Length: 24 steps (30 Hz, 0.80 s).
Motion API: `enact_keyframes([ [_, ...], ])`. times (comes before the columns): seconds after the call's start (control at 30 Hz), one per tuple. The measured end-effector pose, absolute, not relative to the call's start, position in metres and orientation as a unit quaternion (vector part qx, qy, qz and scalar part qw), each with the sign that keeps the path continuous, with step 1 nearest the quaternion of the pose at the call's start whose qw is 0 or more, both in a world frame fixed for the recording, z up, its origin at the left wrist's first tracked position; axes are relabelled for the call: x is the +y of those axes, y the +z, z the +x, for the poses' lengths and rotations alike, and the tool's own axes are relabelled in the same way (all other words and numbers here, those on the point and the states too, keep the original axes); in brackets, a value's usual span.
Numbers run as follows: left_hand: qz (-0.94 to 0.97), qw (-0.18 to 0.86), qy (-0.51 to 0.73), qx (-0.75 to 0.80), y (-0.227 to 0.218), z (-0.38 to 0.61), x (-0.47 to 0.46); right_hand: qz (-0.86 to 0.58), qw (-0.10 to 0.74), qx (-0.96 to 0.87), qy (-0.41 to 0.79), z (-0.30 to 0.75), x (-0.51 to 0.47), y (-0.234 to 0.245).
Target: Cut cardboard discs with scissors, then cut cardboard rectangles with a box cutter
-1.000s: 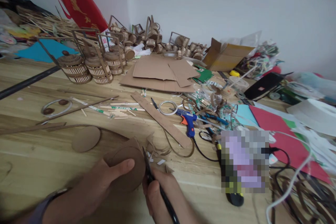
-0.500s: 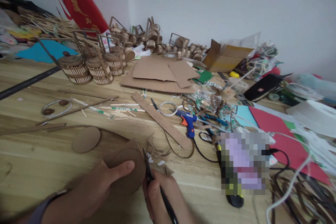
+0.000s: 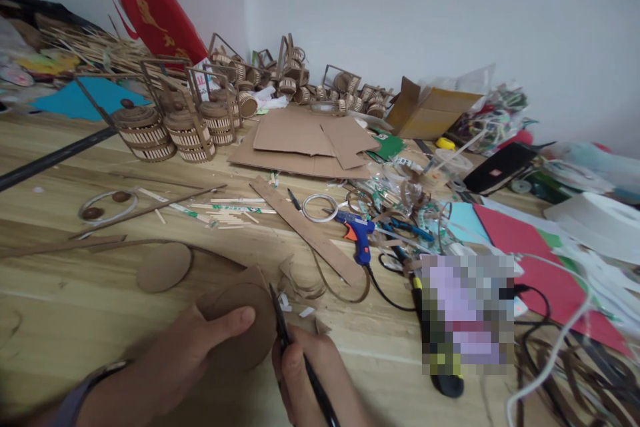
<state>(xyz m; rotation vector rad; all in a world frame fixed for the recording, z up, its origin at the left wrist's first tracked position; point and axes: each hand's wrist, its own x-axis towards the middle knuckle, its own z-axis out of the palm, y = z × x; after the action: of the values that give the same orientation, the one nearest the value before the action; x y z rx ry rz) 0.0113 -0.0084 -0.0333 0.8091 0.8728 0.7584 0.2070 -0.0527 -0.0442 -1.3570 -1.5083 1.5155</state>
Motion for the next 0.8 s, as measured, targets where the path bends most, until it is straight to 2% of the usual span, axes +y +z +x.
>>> enact_keyframes([
  [0.37, 0.364, 0.763, 0.341, 0.411, -0.036, 0.009, -0.008, -0.510, 0.257, -0.576, 0.584, 0.206, -0.050, -0.031],
  [0.63, 0.356, 0.753, 0.339, 0.437, -0.039, 0.009, -0.010, -0.530, 0.289, -0.564, 0.563, 0.205, -0.054, -0.033],
  [0.8, 0.355, 0.767, 0.334, 0.418, -0.038, 0.009, -0.010, -0.531, 0.275, -0.582, 0.551, 0.208, -0.051, -0.046],
])
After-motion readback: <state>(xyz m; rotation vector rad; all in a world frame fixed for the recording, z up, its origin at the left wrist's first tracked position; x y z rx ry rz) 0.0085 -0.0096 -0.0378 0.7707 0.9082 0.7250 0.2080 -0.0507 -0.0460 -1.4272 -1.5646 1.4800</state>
